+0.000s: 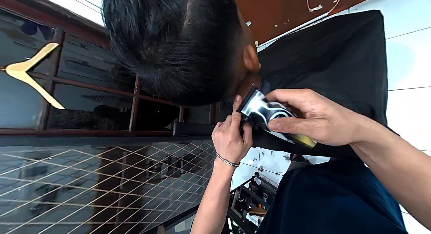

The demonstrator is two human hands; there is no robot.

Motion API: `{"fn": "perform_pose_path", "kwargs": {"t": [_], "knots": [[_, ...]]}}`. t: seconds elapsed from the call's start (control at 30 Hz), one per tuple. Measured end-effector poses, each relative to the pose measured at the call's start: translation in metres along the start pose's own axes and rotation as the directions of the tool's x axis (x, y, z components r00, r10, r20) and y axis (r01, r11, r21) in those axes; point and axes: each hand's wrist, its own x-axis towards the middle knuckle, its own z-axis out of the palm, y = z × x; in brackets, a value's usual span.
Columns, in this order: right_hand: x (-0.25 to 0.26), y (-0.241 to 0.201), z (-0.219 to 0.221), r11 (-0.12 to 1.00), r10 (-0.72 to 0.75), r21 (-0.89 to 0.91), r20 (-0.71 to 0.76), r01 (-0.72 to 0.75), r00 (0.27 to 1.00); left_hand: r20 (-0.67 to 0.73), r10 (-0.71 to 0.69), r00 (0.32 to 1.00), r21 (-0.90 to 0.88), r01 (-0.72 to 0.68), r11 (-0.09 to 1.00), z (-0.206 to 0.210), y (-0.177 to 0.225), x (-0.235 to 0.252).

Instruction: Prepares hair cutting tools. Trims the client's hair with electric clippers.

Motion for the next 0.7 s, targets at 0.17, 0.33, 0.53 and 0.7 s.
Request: {"fn": "perform_pose_path", "kwargs": {"t": [0.17,0.33,0.53,0.7], "knots": [[0.02,0.009,0.005,0.989,0.11,-0.114,0.102,-0.099,0.989,0.141,-0.06,0.988,0.098,0.046,0.994,0.005,-0.005,-0.008],[0.031,0.013,0.007,0.983,0.141,-0.132,0.106,-0.126,0.984,0.167,-0.09,0.982,0.156,0.064,0.986,0.007,-0.006,-0.004],[0.038,0.015,0.006,0.984,0.117,-0.14,0.074,-0.106,0.99,0.151,-0.091,0.984,0.15,0.068,0.986,0.01,-0.009,-0.001],[0.039,0.015,0.007,0.991,0.095,-0.1,0.083,-0.086,0.992,0.13,-0.081,0.988,0.137,0.063,0.989,0.012,-0.011,-0.001]]}}
